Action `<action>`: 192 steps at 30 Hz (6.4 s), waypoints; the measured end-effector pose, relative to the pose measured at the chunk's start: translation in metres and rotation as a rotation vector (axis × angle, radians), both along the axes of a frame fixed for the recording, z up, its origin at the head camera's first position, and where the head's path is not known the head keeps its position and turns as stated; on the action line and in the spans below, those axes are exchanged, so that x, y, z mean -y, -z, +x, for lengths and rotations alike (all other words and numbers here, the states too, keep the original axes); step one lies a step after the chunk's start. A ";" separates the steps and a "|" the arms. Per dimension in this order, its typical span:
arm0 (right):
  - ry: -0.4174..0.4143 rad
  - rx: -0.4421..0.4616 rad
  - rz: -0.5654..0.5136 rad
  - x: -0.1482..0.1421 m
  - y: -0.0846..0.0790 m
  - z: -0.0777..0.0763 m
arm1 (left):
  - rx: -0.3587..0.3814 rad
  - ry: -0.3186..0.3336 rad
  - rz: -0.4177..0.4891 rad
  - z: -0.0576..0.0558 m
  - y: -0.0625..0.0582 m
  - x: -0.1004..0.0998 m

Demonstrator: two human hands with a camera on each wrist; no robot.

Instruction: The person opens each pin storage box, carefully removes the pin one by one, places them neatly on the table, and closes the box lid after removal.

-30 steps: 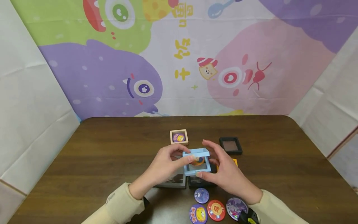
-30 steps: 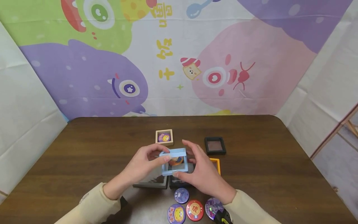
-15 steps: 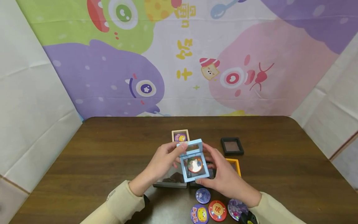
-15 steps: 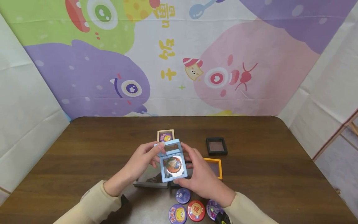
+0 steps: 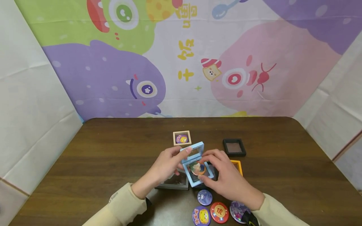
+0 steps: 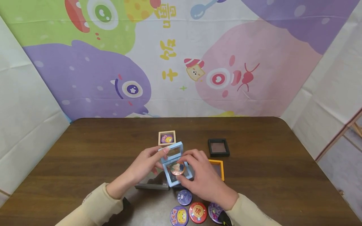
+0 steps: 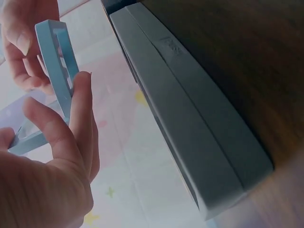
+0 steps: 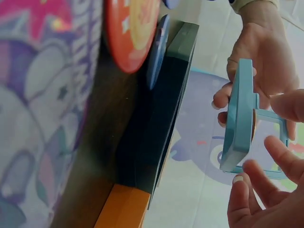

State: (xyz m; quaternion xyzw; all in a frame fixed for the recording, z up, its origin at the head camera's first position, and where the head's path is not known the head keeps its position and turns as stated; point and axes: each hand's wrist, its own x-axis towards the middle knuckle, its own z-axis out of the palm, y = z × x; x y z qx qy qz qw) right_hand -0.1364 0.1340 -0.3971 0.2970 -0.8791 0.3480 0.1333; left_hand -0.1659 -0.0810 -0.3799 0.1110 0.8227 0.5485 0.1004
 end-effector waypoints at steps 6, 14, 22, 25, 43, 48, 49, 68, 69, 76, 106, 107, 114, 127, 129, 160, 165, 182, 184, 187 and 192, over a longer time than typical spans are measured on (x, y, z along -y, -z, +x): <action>-0.019 -0.074 0.056 0.001 0.003 -0.001 | -0.003 0.041 -0.039 0.005 -0.001 -0.004; -0.039 -0.086 0.063 -0.001 0.003 -0.002 | 0.005 0.075 -0.034 0.008 -0.002 -0.006; -0.058 0.038 0.149 -0.007 -0.005 -0.001 | 0.023 0.113 -0.017 0.009 -0.001 -0.005; -0.067 0.057 0.168 -0.009 -0.007 -0.002 | 0.016 0.112 -0.018 0.008 -0.001 -0.005; -0.077 0.042 0.282 -0.027 -0.019 -0.005 | 0.002 0.096 -0.034 0.006 -0.001 -0.002; -0.082 0.094 0.350 -0.034 -0.023 -0.004 | -0.013 0.086 -0.045 0.005 -0.001 -0.001; -0.086 0.110 0.371 -0.035 -0.023 -0.003 | -0.015 0.085 -0.048 0.005 -0.001 -0.001; -0.179 0.260 0.648 -0.028 -0.015 0.008 | -0.023 0.086 -0.106 0.005 -0.002 -0.001; -0.175 0.260 0.652 -0.027 -0.015 0.008 | -0.024 0.086 -0.110 0.005 -0.002 -0.001; -0.168 0.272 0.667 -0.024 -0.012 0.008 | -0.034 0.086 -0.128 0.005 -0.001 0.000; -0.143 -0.162 0.377 -0.026 -0.017 0.003 | -0.038 0.097 -0.129 0.005 -0.001 0.001; -0.167 -0.208 0.355 -0.025 -0.017 0.003 | -0.038 0.099 -0.128 0.005 -0.001 0.001; -0.301 -0.429 0.274 -0.022 -0.014 0.002 | 0.033 0.149 -0.022 0.004 0.000 0.001; -0.347 -0.435 0.203 -0.021 -0.017 0.004 | 0.134 0.192 0.143 0.002 -0.001 0.001; -0.329 -0.451 0.175 -0.020 -0.017 0.004 | 0.125 0.196 0.123 0.002 -0.002 0.001; -0.263 -0.626 0.066 -0.017 -0.016 0.003 | -0.185 0.365 -0.084 0.002 0.001 0.002; -0.272 -0.692 0.062 -0.019 -0.018 0.003 | -0.197 0.377 -0.084 0.001 0.002 0.001; -0.246 -0.534 0.069 -0.028 -0.019 0.002 | -0.276 0.340 -0.192 0.007 0.004 0.006; -0.262 -0.508 0.070 -0.029 -0.018 0.002 | -0.296 0.342 -0.188 0.007 0.005 0.005; -0.295 -0.477 0.059 -0.029 -0.017 0.002 | -0.331 0.333 -0.175 0.008 0.006 0.002; -0.334 -0.431 0.072 -0.026 -0.017 -0.001 | -0.373 0.277 -0.161 0.008 0.009 0.000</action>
